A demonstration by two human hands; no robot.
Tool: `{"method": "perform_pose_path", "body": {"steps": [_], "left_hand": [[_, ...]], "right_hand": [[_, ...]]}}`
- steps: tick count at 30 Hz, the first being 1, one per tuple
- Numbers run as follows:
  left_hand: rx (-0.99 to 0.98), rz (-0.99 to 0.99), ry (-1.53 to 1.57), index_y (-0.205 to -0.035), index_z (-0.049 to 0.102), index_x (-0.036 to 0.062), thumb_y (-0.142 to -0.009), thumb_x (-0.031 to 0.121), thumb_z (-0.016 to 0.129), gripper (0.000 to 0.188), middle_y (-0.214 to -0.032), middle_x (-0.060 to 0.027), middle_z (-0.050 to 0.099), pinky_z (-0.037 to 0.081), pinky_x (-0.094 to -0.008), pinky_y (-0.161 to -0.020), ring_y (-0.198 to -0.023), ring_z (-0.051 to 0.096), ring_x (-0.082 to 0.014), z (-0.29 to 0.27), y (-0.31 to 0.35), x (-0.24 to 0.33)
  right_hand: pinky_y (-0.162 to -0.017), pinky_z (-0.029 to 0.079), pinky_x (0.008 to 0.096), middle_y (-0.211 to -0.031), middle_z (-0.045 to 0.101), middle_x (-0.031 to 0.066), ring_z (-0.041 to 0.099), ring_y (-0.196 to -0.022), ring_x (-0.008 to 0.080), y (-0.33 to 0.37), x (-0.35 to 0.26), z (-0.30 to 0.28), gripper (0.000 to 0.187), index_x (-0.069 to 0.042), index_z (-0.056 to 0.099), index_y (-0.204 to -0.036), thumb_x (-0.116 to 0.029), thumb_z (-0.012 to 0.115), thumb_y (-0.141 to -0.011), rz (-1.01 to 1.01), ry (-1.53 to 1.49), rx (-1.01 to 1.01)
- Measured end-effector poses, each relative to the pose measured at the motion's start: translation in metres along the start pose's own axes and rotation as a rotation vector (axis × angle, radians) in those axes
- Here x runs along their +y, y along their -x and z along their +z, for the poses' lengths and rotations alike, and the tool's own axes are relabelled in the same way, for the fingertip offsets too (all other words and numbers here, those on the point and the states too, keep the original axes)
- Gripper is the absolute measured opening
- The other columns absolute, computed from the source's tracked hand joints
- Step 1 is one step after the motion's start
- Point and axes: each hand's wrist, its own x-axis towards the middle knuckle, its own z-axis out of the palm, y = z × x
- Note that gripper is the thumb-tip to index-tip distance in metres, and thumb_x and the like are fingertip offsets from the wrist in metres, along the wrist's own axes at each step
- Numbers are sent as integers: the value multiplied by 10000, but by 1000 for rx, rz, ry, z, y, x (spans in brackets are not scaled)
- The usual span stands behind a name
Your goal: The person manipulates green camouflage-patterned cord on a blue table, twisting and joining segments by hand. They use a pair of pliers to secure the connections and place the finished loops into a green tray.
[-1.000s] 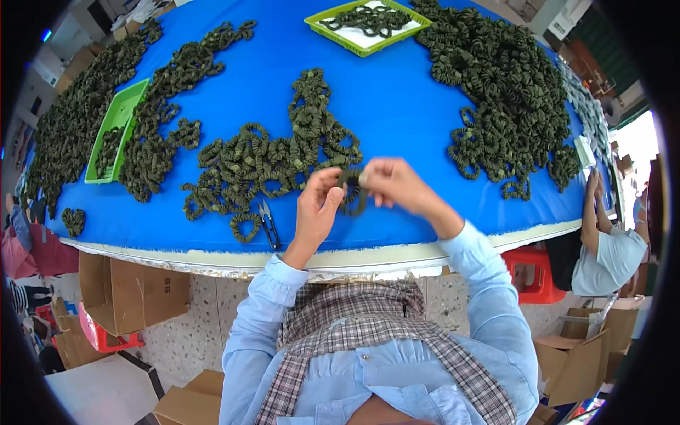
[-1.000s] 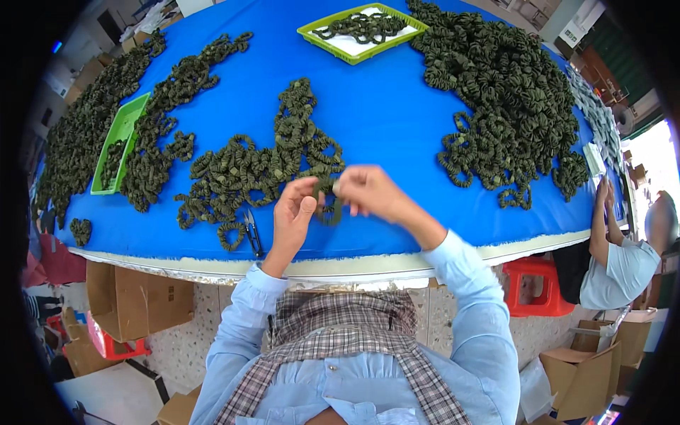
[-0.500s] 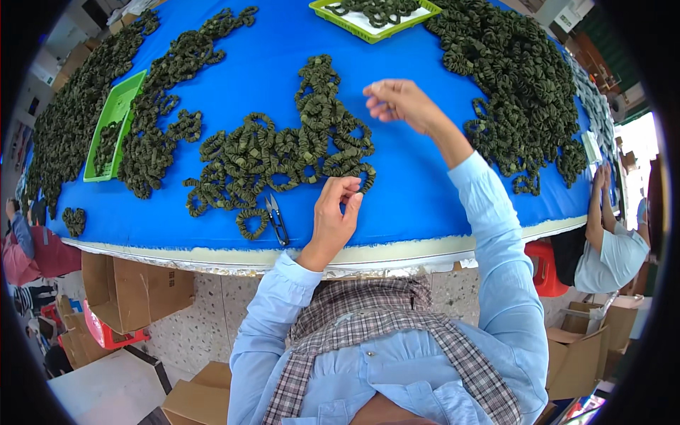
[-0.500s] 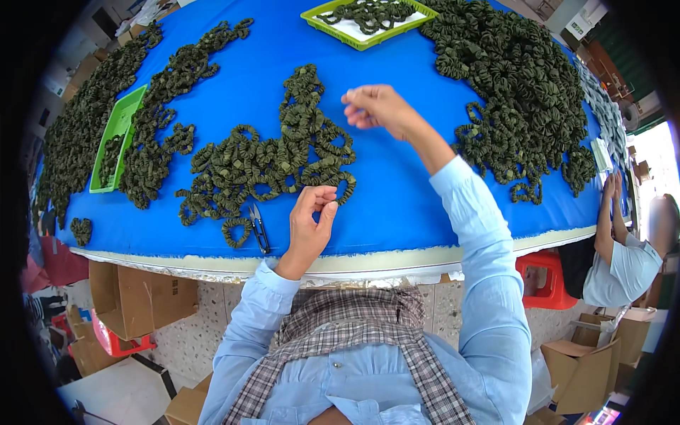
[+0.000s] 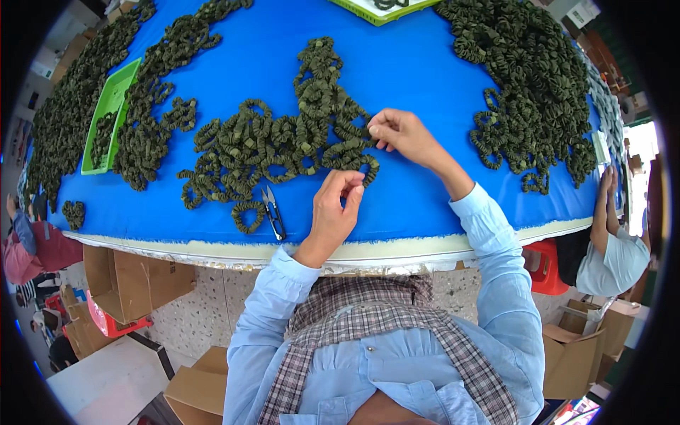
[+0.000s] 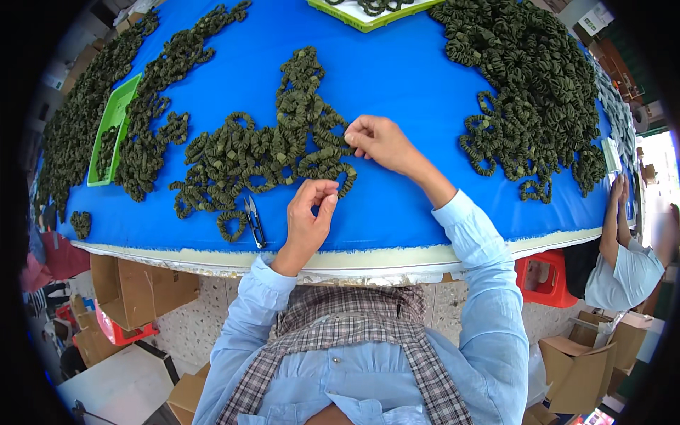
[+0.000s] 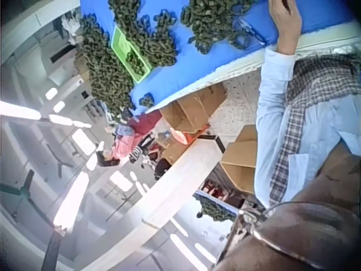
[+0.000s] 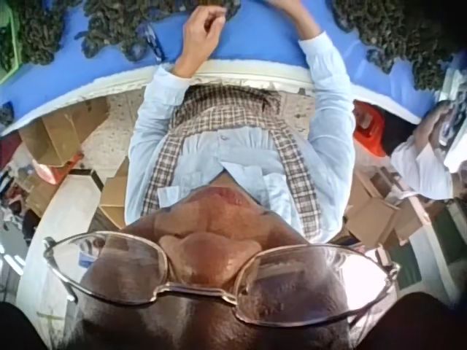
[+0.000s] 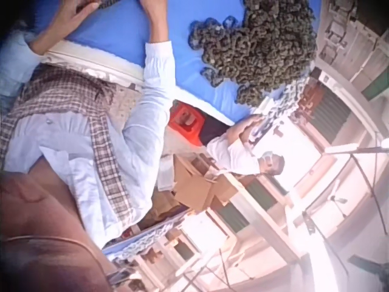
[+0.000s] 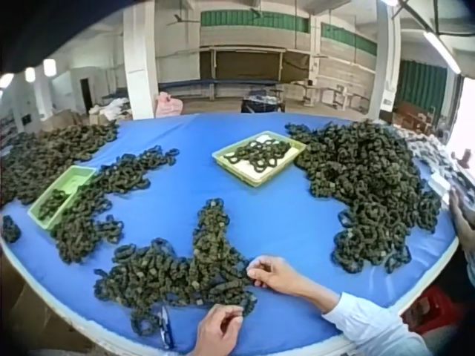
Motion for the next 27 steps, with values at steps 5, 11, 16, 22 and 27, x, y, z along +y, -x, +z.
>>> {"method": "perform_pose_path", "body": {"steps": [5, 11, 16, 22, 27], "left_hand": [[-130, -6, -154, -962, 634, 22, -852, 17, 613, 113, -822, -85, 613, 488, -268, -622, -682, 609, -157, 11, -2, 24], [-399, 169, -282, -851, 558, 34, -871, 122, 582, 93, -803, -146, 634, 478, -427, -607, -722, 626, -328, 79, -57, 33], [-298, 176, -361, -844, 547, 57, -852, 156, 618, 123, -743, -122, 632, 475, -422, -537, -646, 627, -305, 139, -90, 0], [-377, 225, -498, -908, 506, 81, -815, 187, 660, 209, -705, -78, 585, 480, -365, -484, -589, 613, -242, 142, -88, 1], [-367, 226, -529, -907, 490, 95, -795, 211, 685, 253, -687, -47, 527, 479, -308, -465, -571, 594, -195, 140, -90, 5]], "right_hand": [[-510, 463, 231, -749, 619, 30, 602, -643, 89, -12, 9, -3, 177, -39, 612, -927, -216, 611, -925, 76, -129, -37], [-519, 470, 228, -761, 633, 44, 603, -636, 101, -46, -6, -49, 220, -20, 638, -918, -239, 636, -900, 55, -106, 16], [-566, 487, 234, -773, 631, 47, 605, -668, 108, -124, -10, -131, 202, -16, 650, -947, -208, 598, -911, -11, 4, 304], [-719, 523, 359, -909, 693, 127, 668, -809, 236, -279, 22, -260, 335, -56, 666, -1081, -315, 579, -887, -146, 446, 833], [-1005, 353, 512, -1232, 606, 152, 526, -1180, 378, -378, 43, -318, 422, -163, 592, -1253, -386, 472, -915, -54, 760, 847]]}}
